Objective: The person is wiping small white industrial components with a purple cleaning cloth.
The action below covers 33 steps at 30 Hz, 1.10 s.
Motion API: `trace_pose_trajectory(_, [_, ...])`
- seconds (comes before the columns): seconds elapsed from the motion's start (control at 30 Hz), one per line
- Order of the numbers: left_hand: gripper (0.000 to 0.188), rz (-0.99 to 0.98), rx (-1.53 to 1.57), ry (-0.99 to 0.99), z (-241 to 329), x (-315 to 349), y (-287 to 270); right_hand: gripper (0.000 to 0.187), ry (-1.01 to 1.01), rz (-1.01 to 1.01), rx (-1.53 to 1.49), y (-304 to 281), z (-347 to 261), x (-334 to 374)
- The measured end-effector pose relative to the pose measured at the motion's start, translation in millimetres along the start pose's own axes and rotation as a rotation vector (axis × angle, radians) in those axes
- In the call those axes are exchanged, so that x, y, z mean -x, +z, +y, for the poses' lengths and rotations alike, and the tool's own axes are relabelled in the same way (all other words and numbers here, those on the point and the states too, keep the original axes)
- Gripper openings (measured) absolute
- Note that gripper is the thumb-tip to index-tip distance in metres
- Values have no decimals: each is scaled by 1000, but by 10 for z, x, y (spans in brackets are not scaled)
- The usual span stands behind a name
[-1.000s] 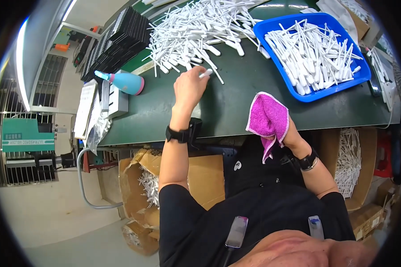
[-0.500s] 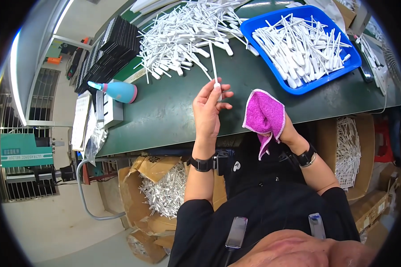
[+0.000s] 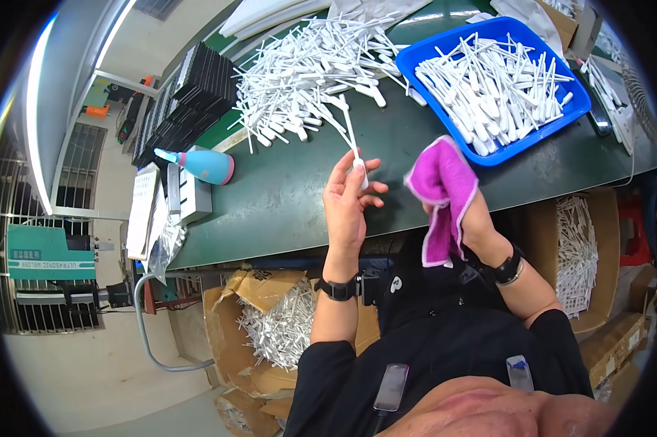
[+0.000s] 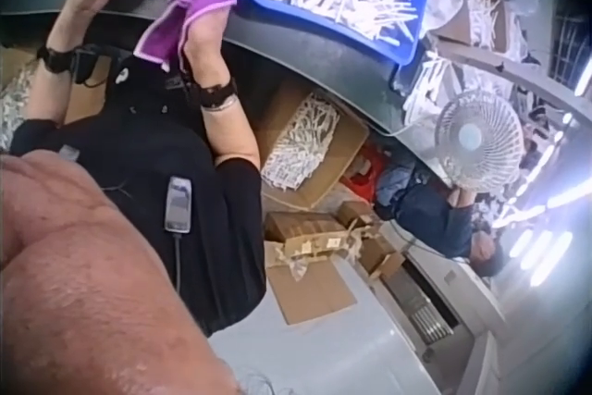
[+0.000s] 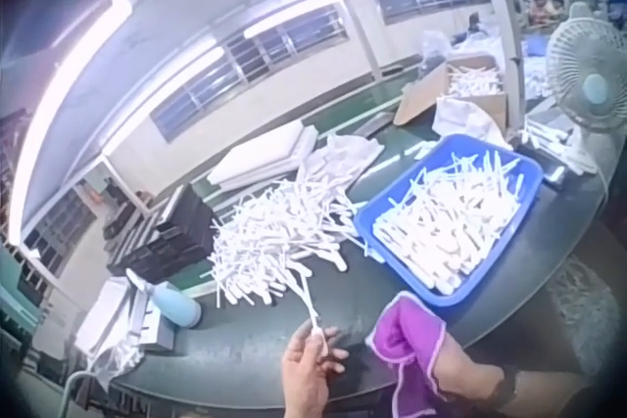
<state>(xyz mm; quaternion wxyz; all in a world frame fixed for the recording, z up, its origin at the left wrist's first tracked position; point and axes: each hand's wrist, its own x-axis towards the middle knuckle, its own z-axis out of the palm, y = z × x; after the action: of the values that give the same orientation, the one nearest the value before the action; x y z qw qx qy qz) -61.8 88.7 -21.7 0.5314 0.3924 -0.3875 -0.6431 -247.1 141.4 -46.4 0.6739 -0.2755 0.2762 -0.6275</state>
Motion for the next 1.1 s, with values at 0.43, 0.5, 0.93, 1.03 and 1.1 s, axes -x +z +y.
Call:
trace_pose_trajectory(0.43, [22, -588, 181, -589, -203, 555, 200, 22, 11, -551, -795, -198, -279, -563])
trace_pose_trajectory(0.5, [22, -588, 406, -658, -237, 564, 234, 24, -19, -373, -492, -88, -176, -416])
trace_pose_trajectory(0.93, [23, -110, -759, 241, 207, 233, 397, 45, -299, -346, 703, 11, 28, -105])
trace_pose_trajectory(1.03, [24, -52, -634, 243, 278, 52, 401, 43, -118, -417, 637, 94, 19, -115])
trace_pose_trajectory(1.1, [28, -73, -476, 179, 264, -40, 377, 42, 41, -300, 459, 63, 35, -89])
